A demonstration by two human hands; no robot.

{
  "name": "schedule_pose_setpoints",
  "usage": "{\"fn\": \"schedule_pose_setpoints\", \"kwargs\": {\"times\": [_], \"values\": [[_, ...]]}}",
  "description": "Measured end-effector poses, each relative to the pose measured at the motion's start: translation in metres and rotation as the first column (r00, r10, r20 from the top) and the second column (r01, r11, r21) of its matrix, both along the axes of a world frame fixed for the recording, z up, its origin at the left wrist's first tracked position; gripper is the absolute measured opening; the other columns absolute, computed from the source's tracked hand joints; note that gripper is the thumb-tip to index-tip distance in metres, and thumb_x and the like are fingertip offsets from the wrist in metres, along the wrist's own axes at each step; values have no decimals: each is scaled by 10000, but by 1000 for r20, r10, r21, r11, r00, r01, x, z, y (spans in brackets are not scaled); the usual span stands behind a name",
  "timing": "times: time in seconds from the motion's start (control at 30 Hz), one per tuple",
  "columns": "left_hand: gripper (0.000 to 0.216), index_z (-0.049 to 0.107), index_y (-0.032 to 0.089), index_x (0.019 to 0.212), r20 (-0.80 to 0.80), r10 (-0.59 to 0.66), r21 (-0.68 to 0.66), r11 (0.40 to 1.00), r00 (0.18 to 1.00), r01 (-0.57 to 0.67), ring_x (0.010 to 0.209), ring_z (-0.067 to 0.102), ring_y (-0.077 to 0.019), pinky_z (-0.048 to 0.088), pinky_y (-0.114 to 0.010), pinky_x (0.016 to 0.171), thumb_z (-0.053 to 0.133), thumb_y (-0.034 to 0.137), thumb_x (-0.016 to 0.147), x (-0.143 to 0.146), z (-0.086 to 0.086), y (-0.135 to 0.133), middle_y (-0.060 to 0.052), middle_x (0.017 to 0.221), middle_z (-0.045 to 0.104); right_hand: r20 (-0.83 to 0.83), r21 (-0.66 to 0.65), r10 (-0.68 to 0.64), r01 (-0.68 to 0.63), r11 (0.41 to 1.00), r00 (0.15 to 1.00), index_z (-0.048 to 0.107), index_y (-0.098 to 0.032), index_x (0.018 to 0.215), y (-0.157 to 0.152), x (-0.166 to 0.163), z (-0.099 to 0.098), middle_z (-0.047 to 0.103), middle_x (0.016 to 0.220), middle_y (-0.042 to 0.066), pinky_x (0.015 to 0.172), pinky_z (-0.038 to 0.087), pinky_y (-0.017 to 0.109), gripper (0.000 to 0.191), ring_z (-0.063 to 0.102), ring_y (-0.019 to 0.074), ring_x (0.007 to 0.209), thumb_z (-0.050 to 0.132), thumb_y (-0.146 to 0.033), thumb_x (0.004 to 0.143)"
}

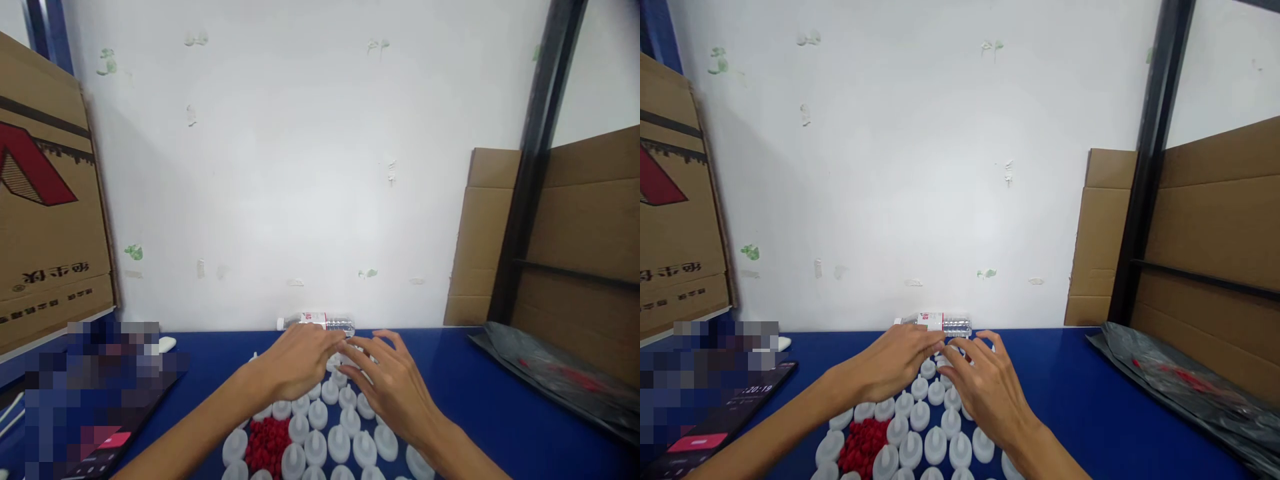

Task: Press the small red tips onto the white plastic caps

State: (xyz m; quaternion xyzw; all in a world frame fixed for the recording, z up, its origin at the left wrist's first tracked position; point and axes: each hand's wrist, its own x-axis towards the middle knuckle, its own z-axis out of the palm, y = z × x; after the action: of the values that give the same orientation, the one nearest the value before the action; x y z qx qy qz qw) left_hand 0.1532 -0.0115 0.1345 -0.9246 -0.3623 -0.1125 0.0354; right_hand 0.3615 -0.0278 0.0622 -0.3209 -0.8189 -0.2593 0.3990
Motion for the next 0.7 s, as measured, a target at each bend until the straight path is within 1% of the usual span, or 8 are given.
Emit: {"fn": "schedule_pose_setpoints", "kwargs": {"times": [0.1, 0.27, 0.33, 0.43, 0.5, 0.57, 0.63, 0.7], "values": [[372, 551, 230, 860, 0, 48, -42, 998, 999, -47, 769, 639, -222, 377, -328, 647, 269, 306, 1090, -9, 15, -2, -31, 830, 683, -42, -1, -71, 71, 997, 997, 669, -231, 1158, 8, 11, 2, 755, 1089, 80, 932, 450, 453, 168, 726, 236, 925, 553, -243, 1037], [307, 559, 211, 629, -146, 139, -248, 953, 979, -173, 566, 590, -185, 327, -284, 481, 620, 338, 902, -26, 27, -9, -15, 649, 658, -120, -101, -89, 77, 992, 989, 664, -232, 1072, 15, 20, 2, 740, 1030, 65, 899, 486, 445, 126, 711, 231, 889, 560, -290, 1030], [249, 600, 210, 610, -202, 141, -336, 919, 969, -204, 520, 582, -168, 328, -257, 434, 718, 300, 810, -29, 25, -10, 1, 622, 669, -117, -140, -65, 49, 989, 991, 632, -237, 1153, 11, 15, 1, 734, 1012, 62, 914, 489, 460, 157, 704, 233, 872, 553, -305, 1036], [187, 690, 212, 663, -227, 128, -401, 891, 965, -212, 539, 610, -179, 354, -252, 432, 791, 339, 754, -30, 23, -11, -7, 646, 699, -108, -192, -17, -4, 981, 994, 505, -227, 1360, 2, 4, -4, 724, 969, 61, 921, 503, 472, 360, 693, 233, 807, 542, -391, 1042], [239, 746, 218, 774, -202, 118, -401, 896, 972, -192, 597, 641, -200, 377, -264, 471, 770, 455, 796, -28, 24, -11, -23, 682, 717, -92, -217, 29, -48, 975, 995, 421, -216, 1441, -4, -2, -7, 720, 956, 57, 937, 502, 477, 470, 691, 230, 791, 546, -424, 1039], [313, 764, 231, 903, -115, 77, -382, 917, 990, -115, 663, 661, -206, 394, -267, 517, 703, 536, 866, -24, 26, -13, -27, 724, 731, -73, -233, 81, -96, 968, 994, 378, -213, 1475, -7, -6, -9, 720, 960, 52, 973, 485, 492, 508, 692, 220, 786, 552, -406, 1038], [259, 760, 240, 950, -3, 8, -349, 937, 1000, -9, 691, 662, -188, 409, -257, 555, 681, 483, 913, -19, 27, -14, -13, 757, 737, -70, -230, 118, -131, 964, 991, 343, -210, 1499, -9, -8, -11, 721, 953, 48, 998, 468, 513, 543, 689, 213, 765, 560, -392, 1036], [151, 760, 230, 912, 74, -44, -315, 947, 996, 65, 683, 658, -164, 428, -247, 593, 676, 355, 934, -13, 27, -15, 2, 763, 739, -87, -206, 127, -143, 968, 988, 324, -212, 1510, -9, -9, -10, 723, 942, 50, 995, 471, 521, 566, 685, 212, 749, 566, -399, 1034]]}}
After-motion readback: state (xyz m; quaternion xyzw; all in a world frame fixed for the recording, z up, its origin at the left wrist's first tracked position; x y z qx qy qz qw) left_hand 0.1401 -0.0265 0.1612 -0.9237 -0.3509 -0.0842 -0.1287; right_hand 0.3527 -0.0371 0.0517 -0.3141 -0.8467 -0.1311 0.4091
